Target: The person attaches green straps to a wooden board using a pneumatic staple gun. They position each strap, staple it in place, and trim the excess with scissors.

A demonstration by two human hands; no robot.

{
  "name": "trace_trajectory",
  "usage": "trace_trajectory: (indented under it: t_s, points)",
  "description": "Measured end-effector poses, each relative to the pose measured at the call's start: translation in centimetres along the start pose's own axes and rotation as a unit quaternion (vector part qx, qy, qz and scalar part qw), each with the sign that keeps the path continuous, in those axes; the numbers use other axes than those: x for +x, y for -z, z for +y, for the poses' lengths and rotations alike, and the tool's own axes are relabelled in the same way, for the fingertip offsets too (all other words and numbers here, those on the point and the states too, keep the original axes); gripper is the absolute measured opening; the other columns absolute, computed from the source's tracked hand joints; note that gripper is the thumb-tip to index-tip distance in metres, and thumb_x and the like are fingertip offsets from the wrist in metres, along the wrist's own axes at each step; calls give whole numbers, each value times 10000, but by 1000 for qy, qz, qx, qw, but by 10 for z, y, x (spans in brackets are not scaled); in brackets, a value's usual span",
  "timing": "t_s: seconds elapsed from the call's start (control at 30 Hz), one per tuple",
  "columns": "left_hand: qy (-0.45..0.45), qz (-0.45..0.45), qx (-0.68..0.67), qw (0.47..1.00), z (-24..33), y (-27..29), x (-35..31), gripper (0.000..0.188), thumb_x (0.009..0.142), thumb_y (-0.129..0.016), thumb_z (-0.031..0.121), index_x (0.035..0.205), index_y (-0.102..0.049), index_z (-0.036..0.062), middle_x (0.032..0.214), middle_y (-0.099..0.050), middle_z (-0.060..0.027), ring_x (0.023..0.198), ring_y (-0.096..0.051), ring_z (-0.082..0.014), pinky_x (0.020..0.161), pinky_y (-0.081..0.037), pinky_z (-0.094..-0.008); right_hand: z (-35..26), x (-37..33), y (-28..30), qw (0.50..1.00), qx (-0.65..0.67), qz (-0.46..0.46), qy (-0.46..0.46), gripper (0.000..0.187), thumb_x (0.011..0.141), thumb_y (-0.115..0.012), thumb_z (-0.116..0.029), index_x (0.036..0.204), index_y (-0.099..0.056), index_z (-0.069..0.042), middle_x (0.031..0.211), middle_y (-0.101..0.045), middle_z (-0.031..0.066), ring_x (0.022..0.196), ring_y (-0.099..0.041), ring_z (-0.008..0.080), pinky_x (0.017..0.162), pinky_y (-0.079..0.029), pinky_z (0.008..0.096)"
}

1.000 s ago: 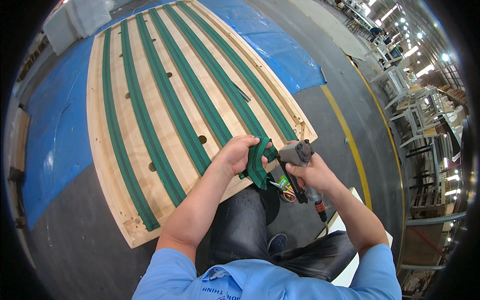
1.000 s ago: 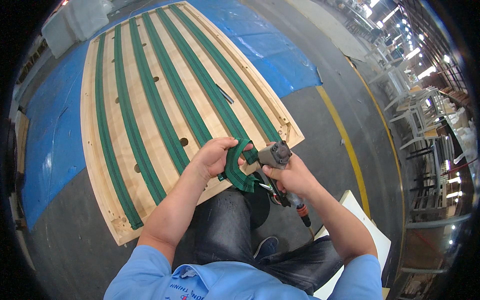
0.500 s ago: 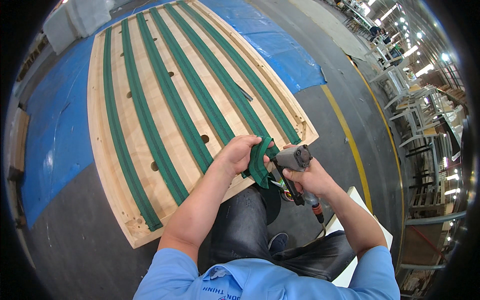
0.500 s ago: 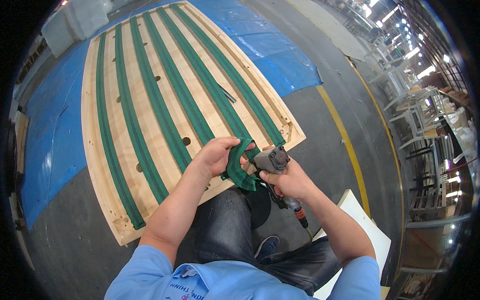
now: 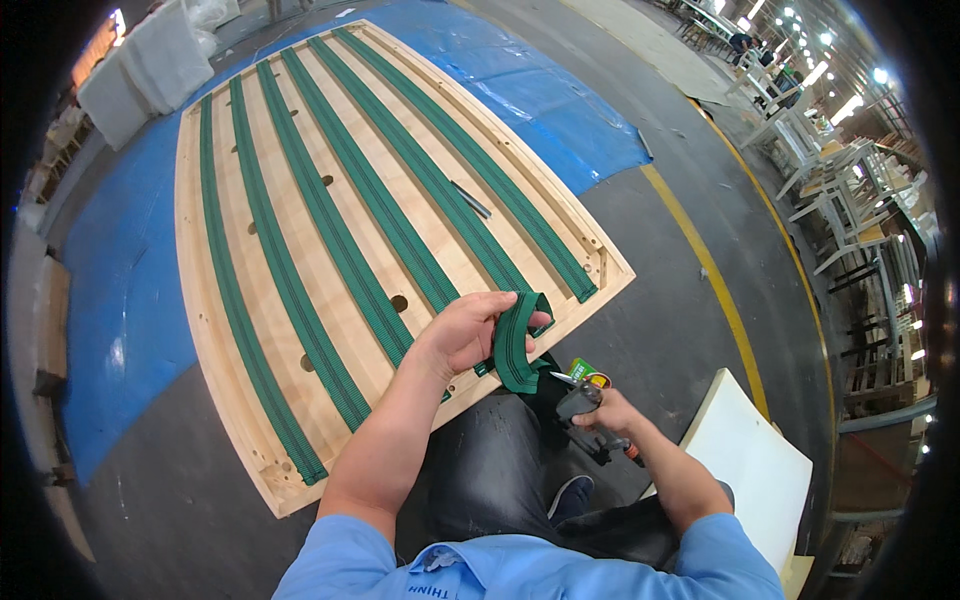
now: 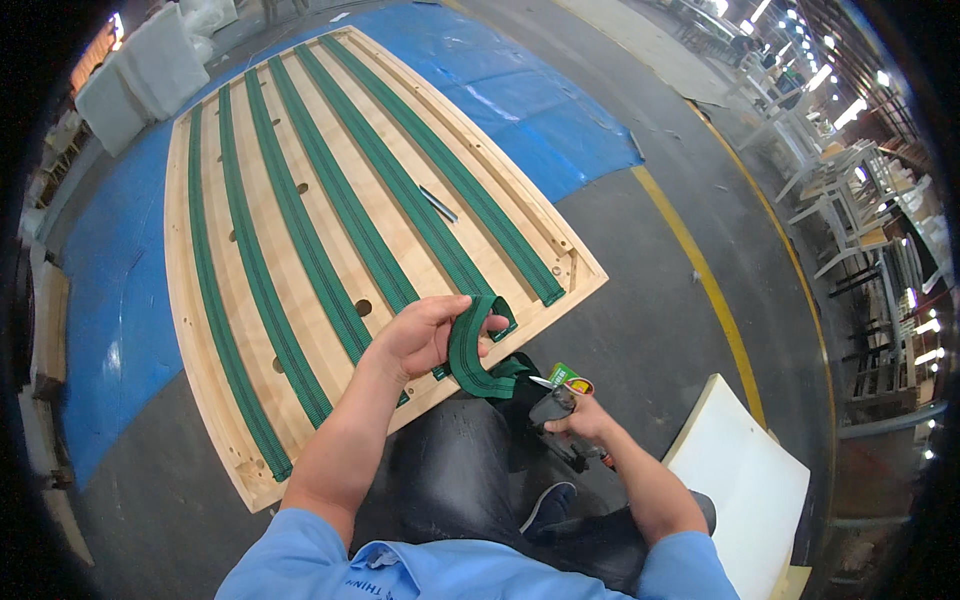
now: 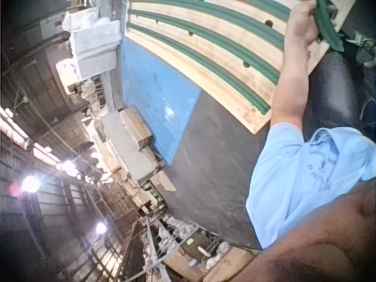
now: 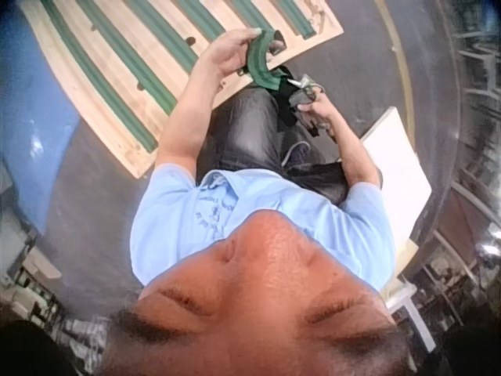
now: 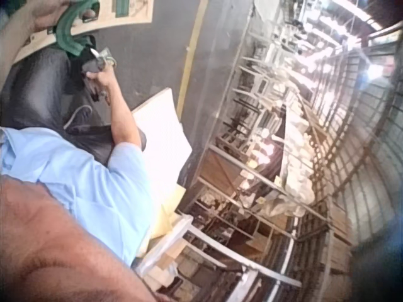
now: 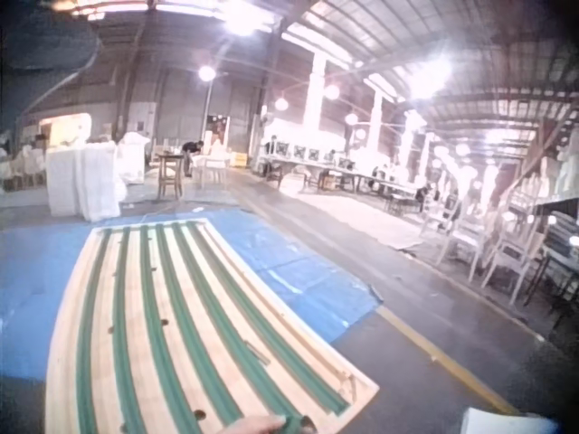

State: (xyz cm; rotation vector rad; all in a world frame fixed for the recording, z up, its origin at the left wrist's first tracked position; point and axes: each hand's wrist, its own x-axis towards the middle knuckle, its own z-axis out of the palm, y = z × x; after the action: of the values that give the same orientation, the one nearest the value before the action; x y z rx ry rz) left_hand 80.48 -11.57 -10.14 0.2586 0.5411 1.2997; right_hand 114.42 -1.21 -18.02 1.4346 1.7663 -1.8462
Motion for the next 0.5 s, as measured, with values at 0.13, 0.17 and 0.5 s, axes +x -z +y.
trace_trajectory:
  t_s: [0.13,0.17,0.5]
  points:
    - [12,-29,35,999,-3,3,-2,435,1061,-504,242,1323,-535,-103,1256,-640,-268,1059,-698,-281,820,-647,-420,34,57,-27,993,-35,-36,-105,383,737,-899,-65,1057,-707,19,899,-735,55,759,-679,176,688,-548,334]
    - [16,-33,38,999,-1,4,-3,442,1060,-506,248,1331,-531,-100,1264,-636,-267,1073,-693,-281,825,-646,-422,37,67,-35,992,-55,-33,-104,395,738,-907,-85,1061,-707,27,903,-735,50,754,-679,174,684,-546,331]
    - [39,-48,64,996,2,-4,0,508,1061,-513,269,1442,-448,-61,1400,-588,-180,905,-741,-315,810,-641,-437,83,106,-34,926,-364,82,56,657,666,-907,-487,1032,-721,26,971,-741,204,914,-705,335,816,-537,440]
